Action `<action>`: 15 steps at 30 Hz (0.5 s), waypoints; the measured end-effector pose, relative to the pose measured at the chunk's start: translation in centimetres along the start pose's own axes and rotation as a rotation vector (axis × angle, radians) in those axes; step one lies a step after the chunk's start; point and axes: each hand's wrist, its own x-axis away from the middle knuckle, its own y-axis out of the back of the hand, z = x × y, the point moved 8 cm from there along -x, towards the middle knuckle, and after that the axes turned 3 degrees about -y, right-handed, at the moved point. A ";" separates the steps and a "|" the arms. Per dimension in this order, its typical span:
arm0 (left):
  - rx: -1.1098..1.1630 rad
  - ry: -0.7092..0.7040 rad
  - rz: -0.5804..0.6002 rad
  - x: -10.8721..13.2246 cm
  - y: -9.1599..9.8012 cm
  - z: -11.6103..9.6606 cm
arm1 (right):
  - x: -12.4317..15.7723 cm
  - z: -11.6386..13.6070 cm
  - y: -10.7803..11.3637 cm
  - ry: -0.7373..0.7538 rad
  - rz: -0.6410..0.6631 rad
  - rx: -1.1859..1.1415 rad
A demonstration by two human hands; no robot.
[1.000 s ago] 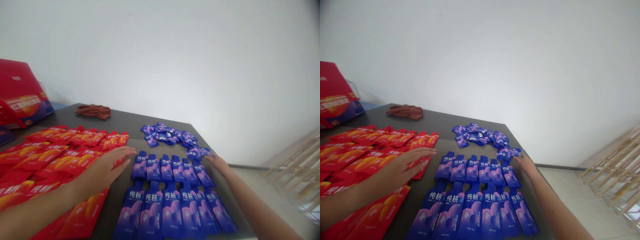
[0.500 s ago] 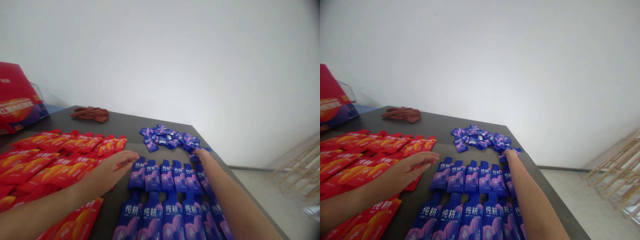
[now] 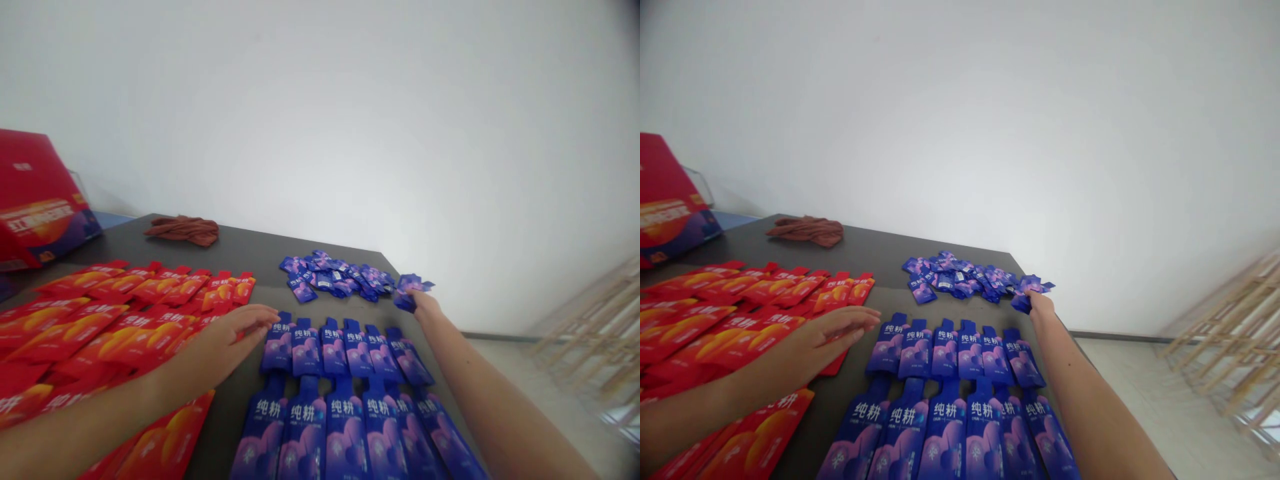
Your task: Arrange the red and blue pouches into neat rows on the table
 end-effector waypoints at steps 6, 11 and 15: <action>0.262 0.134 0.075 0.8 -2.0 -0.5 | 9.9 2.2 0.2 0.039 0.320 -0.232; 0.443 0.158 0.146 3.2 -5.1 -1.8 | 24.7 -1.9 -0.3 -0.042 0.799 -0.378; 0.602 0.247 0.311 6.6 -8.4 -4.6 | 33.1 -6.7 -0.5 -0.079 0.966 -0.417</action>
